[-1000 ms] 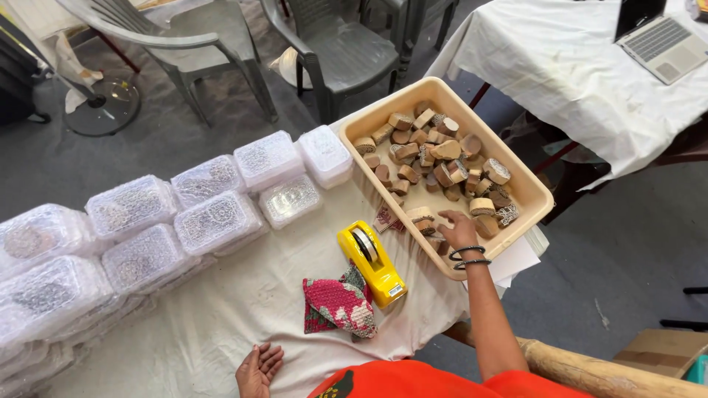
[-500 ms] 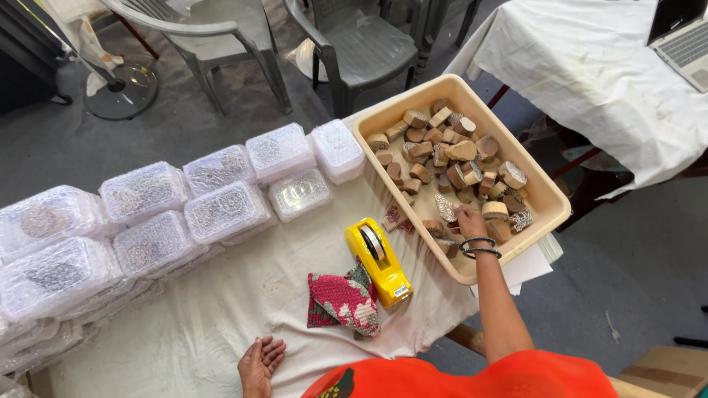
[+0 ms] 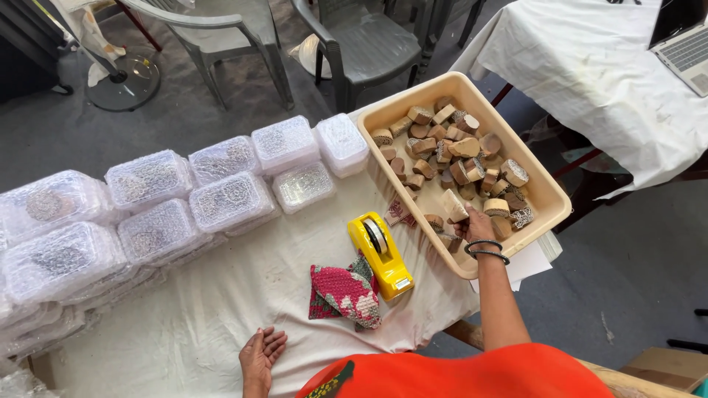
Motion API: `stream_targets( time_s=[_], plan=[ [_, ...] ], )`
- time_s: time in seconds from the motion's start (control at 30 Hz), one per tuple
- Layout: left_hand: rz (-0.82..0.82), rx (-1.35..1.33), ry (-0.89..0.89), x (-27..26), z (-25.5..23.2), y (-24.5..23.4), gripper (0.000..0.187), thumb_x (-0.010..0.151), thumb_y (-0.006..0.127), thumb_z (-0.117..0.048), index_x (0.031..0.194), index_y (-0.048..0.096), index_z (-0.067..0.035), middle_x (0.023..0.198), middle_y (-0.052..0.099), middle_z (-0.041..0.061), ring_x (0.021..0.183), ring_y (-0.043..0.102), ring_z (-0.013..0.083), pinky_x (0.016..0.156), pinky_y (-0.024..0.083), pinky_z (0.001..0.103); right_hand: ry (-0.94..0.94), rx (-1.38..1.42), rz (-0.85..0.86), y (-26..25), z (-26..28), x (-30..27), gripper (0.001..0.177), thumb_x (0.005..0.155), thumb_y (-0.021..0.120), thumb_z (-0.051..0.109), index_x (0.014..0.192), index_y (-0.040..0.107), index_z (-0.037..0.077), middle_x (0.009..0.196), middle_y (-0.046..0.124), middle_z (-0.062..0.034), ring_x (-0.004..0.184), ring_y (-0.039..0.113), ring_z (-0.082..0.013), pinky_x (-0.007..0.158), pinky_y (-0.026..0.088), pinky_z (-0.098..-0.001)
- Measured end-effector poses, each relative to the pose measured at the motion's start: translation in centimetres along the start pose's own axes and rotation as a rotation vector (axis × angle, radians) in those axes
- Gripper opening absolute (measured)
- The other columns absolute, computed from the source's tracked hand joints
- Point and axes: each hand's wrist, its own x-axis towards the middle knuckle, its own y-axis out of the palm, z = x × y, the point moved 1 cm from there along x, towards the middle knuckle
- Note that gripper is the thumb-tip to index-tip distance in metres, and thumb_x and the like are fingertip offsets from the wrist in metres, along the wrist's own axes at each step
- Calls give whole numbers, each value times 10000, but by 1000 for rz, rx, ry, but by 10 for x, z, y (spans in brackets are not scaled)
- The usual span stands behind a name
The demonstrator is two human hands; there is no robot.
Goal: The person wraps small wooden items in bubble wrap and secures them with tape. They place the wrapped items into a plastic container and then stack the container with others. The person also wipes a wooden item with a cloth.
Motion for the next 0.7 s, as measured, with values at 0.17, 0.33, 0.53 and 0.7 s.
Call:
stream_targets(
  time_s=[0.17, 0.33, 0.53, 0.7],
  plan=[
    [31, -11, 5, 6, 2, -3, 416, 1045, 552, -317, 1177, 631, 69, 1008, 748, 247, 865, 750, 309, 744, 624, 384, -89, -72, -69, -11, -22, 26, 384, 1016, 638, 389, 1001, 685, 8, 791, 740, -147, 574, 677, -158, 490, 540, -292],
    [38, 7, 7, 7, 4, -5, 420, 1044, 553, -327, 1184, 623, 63, 1017, 748, 247, 877, 750, 307, 760, 617, 386, -233, -387, -244, -10, -20, 25, 342, 1015, 668, 307, 991, 744, -26, 804, 728, -197, 593, 703, -211, 505, 569, -321],
    [49, 4, 7, 6, 2, -5, 417, 1044, 554, -328, 1181, 620, 60, 1023, 744, 250, 878, 749, 309, 760, 618, 390, -370, -838, -374, -23, -21, 13, 308, 971, 709, 289, 1027, 758, -9, 838, 752, -109, 582, 727, -185, 599, 571, -325],
    [42, 6, -5, 11, 4, -8, 418, 1047, 550, -332, 1167, 627, 60, 1015, 744, 254, 875, 750, 317, 763, 621, 402, -510, -823, -343, -25, -19, -14, 213, 953, 738, 223, 1072, 803, 59, 879, 775, -128, 800, 739, -222, 758, 580, -343]
  ],
)
